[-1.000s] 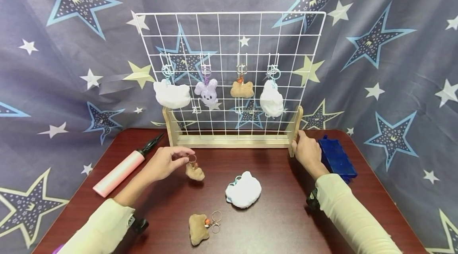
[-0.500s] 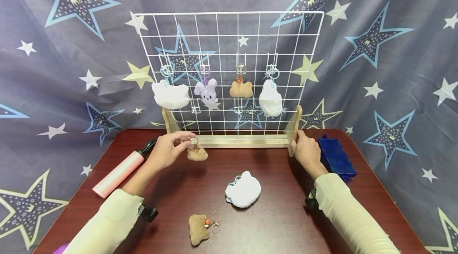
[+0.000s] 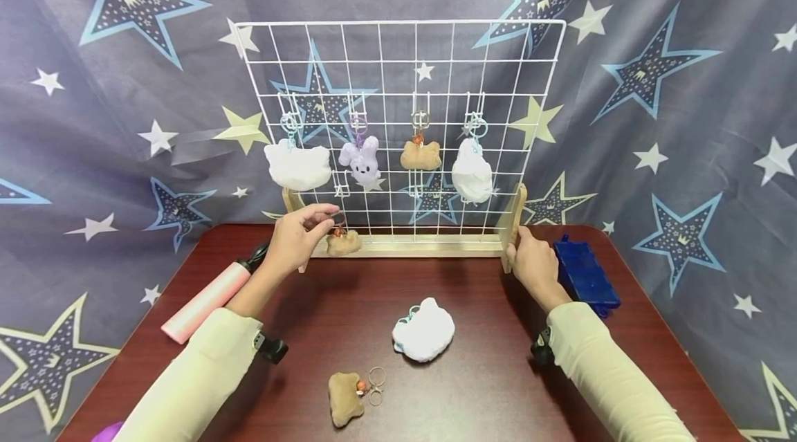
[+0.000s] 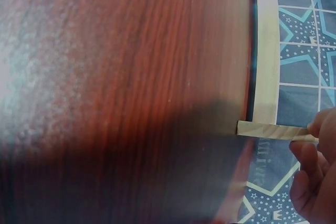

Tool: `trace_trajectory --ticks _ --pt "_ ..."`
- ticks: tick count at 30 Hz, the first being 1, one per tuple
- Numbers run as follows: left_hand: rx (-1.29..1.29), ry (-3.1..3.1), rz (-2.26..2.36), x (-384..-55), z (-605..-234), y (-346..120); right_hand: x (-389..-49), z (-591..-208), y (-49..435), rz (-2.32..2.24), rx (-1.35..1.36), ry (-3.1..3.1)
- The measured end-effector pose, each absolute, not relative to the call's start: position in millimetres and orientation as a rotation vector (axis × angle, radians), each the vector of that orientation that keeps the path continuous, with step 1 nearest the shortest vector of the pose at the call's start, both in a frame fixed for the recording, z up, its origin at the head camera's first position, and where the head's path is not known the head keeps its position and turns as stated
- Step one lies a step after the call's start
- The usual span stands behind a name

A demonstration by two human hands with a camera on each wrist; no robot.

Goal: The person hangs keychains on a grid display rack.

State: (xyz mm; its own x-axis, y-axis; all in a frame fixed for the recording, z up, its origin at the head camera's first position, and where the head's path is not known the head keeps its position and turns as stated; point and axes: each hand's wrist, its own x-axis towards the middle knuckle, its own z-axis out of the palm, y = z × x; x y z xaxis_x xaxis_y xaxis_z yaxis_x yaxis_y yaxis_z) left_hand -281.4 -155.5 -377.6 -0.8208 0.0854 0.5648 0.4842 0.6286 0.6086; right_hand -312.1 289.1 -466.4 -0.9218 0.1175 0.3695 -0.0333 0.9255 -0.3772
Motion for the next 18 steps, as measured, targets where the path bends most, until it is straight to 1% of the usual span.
trace_trajectory --ticks 8,18 --pt "-0.341 -2.357 -1.102 -290.0 -367.6 -151.2 -311.9 -466.3 290.2 0.536 -0.055 -2.699" --pt "-0.256 -2.365 -1.136 -301.8 -370.9 -152.5 -313.0 -466.2 291.3 0.521 -0.053 -2.69"
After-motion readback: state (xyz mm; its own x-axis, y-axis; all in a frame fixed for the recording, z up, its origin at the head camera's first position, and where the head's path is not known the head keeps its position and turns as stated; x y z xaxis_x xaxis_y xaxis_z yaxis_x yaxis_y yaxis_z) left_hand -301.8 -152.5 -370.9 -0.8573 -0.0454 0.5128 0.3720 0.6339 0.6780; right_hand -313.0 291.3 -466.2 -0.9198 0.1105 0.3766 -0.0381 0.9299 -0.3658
